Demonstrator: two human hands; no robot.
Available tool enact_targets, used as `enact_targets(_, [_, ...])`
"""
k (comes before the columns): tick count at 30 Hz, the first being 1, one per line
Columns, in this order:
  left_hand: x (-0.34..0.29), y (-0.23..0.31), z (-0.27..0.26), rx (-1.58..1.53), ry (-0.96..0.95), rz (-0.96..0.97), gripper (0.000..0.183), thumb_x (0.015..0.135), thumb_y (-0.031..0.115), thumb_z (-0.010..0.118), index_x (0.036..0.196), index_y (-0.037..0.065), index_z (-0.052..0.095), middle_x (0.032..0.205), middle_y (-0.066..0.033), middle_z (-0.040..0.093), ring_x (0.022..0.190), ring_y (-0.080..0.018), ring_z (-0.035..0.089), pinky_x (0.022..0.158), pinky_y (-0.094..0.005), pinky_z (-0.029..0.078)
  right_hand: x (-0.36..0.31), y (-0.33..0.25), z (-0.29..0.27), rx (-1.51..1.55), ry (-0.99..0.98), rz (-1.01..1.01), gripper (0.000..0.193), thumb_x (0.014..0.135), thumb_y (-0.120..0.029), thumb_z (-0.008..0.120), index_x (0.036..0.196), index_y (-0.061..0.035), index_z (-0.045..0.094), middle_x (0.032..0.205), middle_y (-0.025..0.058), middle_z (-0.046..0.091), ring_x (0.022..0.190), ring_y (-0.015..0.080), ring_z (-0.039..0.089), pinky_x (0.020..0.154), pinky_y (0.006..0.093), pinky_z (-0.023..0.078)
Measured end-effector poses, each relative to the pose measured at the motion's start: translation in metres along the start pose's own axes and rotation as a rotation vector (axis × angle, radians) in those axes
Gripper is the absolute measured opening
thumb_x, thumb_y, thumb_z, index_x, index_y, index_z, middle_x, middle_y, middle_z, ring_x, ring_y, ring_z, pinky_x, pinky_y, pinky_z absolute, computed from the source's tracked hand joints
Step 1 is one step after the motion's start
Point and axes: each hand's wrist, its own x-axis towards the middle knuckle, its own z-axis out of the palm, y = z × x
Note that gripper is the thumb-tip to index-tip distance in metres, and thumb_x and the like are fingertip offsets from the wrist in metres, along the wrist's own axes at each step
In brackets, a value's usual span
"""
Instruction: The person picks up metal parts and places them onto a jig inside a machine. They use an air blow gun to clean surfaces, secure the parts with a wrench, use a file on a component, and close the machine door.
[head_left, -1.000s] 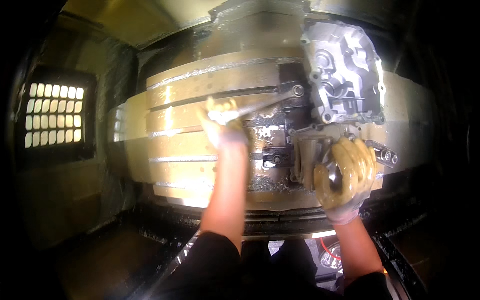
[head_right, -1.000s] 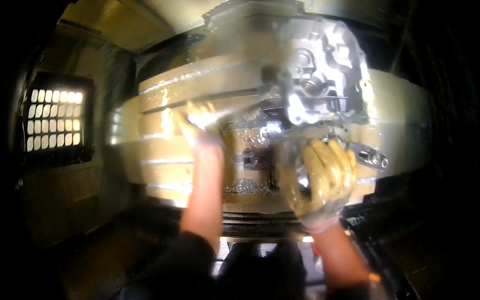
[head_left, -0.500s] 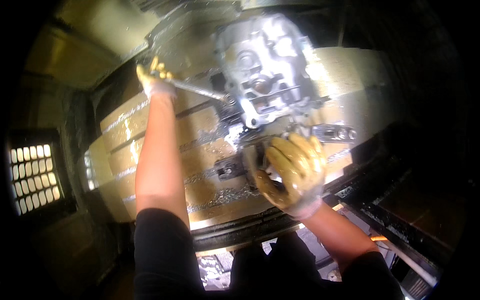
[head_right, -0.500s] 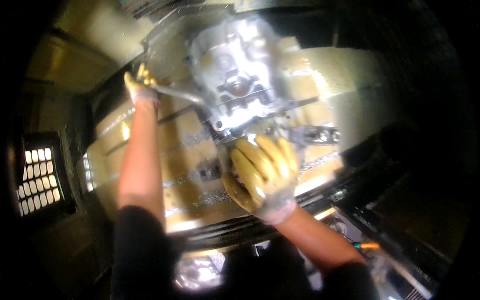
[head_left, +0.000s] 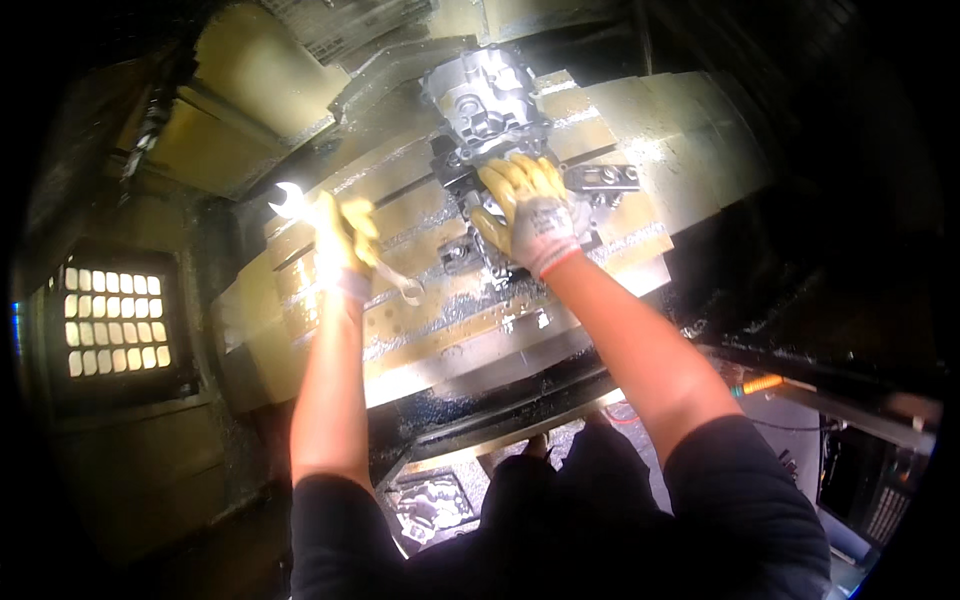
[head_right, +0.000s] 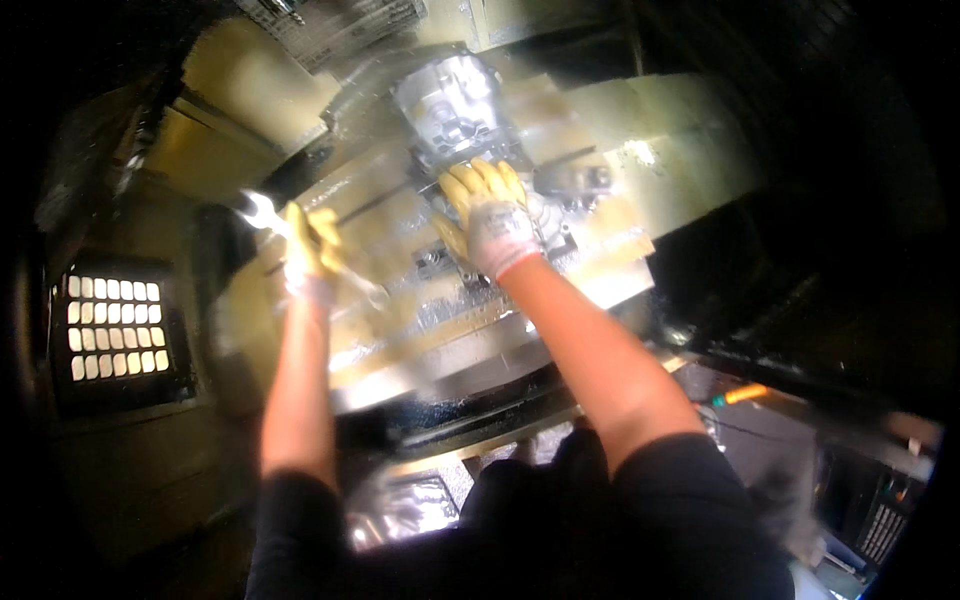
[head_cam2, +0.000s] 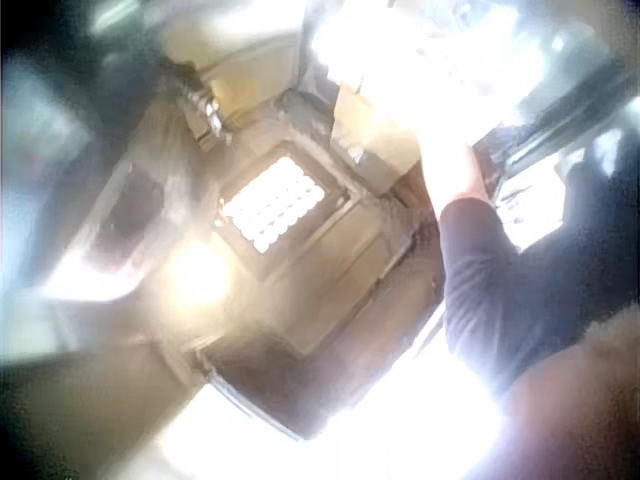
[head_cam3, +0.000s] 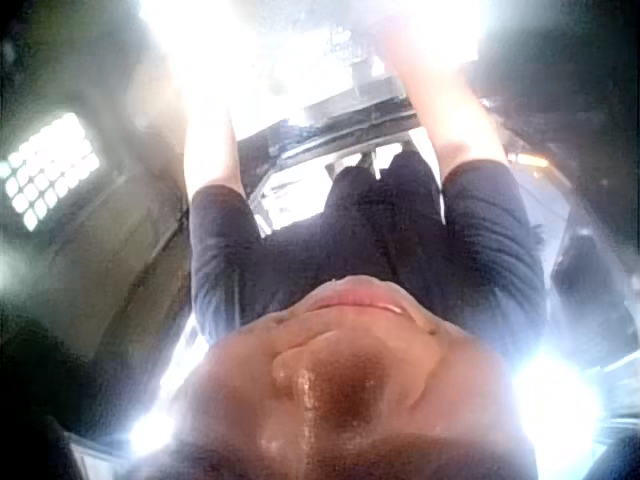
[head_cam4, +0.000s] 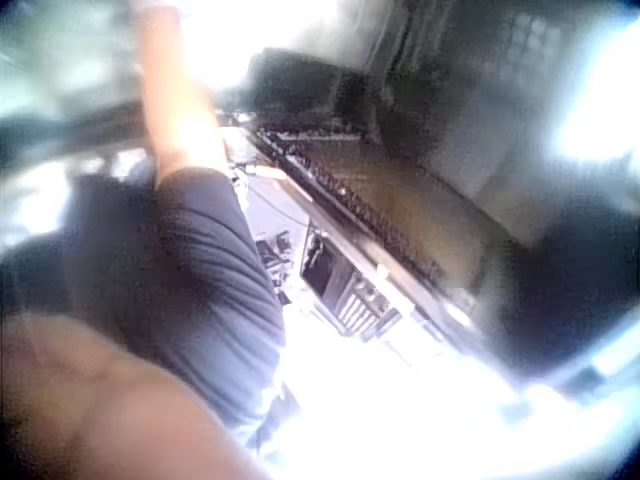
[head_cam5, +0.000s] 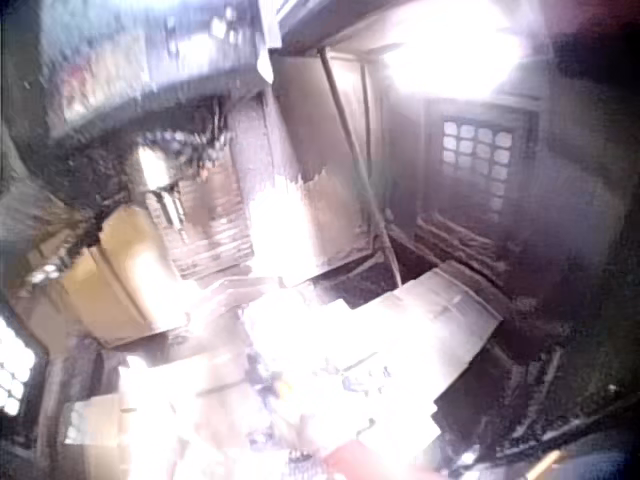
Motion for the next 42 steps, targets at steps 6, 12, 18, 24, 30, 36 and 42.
enact_targets(6, [-0.183, -0.026, 0.024, -0.018, -0.280, 0.002, 0.062, 0.104, 0.059, 0.047, 0.087, 0.004, 0.071, 0.053, -0.0041, 0.059, 0.034, -0.0093, 0.041, 0.032, -0.0231, 0.033, -0.136, -0.070, -0.072, 0.977, -0.570, 0.199, 0.049, 0.100, -0.028, 0.063, 0.142, -0.0063, 0.050, 0.130, 0.0135, 0.059, 0.122, 0.0254, 0.055, 0.101, 0.0372, 0.047])
enact_targets(12, [-0.273, -0.121, 0.094, 0.388, -0.913, -0.211, 0.057, 0.101, 0.056, 0.056, 0.133, 0.009, 0.059, 0.110, -0.0071, 0.068, 0.089, -0.0148, 0.064, 0.072, -0.0317, 0.054, -0.276, -0.128, -0.242, 1.416, -0.529, 1.170, 0.037, 0.105, -0.030, 0.054, 0.130, -0.0032, 0.060, 0.064, 0.0004, 0.053, 0.050, 0.0118, 0.053, 0.044, 0.0260, 0.042])
enact_targets(18, [-0.273, -0.276, -0.080, 1.253, -0.821, -0.350, 0.078, 0.091, 0.061, 0.067, 0.143, 0.004, 0.056, 0.140, -0.0184, 0.062, 0.133, -0.0309, 0.056, 0.113, -0.0421, 0.041, -0.464, -0.106, -0.366, 0.731, 0.182, 1.770, 0.046, 0.109, -0.046, 0.042, 0.112, -0.0055, 0.065, 0.059, -0.0018, 0.047, 0.042, 0.0119, 0.045, 0.038, 0.0268, 0.034])
enact_targets(24, [-0.368, -0.259, -0.203, 1.156, -0.424, -0.683, 0.049, 0.095, 0.053, 0.066, 0.111, 0.006, 0.068, 0.088, -0.0075, 0.071, 0.074, -0.0181, 0.064, 0.065, -0.0361, 0.050, -0.509, 0.015, -0.410, 0.243, 0.430, 1.535, 0.035, 0.104, -0.037, 0.051, 0.106, -0.0037, 0.062, 0.063, 0.0019, 0.053, 0.048, 0.0140, 0.049, 0.043, 0.0315, 0.041])
enact_targets(30, [-0.422, -0.277, -0.274, 1.041, -0.272, -0.674, 0.050, 0.091, 0.051, 0.068, 0.118, 0.010, 0.064, 0.093, -0.0068, 0.071, 0.073, -0.0181, 0.066, 0.058, -0.0335, 0.047, -0.430, 0.177, -0.400, 0.636, 0.742, 1.735, 0.035, 0.107, -0.035, 0.045, 0.106, -0.0041, 0.061, 0.077, 0.0098, 0.067, 0.057, 0.0198, 0.061, 0.047, 0.0324, 0.046])
enact_targets(36, [-0.492, -0.300, -0.267, 1.015, -0.331, -0.477, 0.043, 0.095, 0.044, 0.065, 0.125, 0.013, 0.061, 0.100, -0.0075, 0.069, 0.080, -0.0194, 0.066, 0.064, -0.0353, 0.050, -0.442, 0.266, -0.410, 1.065, 0.718, 1.822, 0.046, 0.107, -0.045, 0.046, 0.119, -0.0033, 0.062, 0.098, 0.0149, 0.073, 0.083, 0.0259, 0.072, 0.060, 0.0348, 0.056])
enact_targets(42, [-0.572, -0.327, -0.248, 1.006, -0.177, -0.601, 0.047, 0.096, 0.041, 0.065, 0.132, 0.011, 0.056, 0.106, -0.0112, 0.068, 0.085, -0.0239, 0.067, 0.067, -0.0386, 0.053, -0.465, 0.141, -0.530, 0.683, 0.659, 1.260, 0.038, 0.102, -0.038, 0.064, 0.112, -0.0015, 0.067, 0.085, 0.0078, 0.073, 0.061, 0.0098, 0.062, 0.054, 0.0216, 0.049])
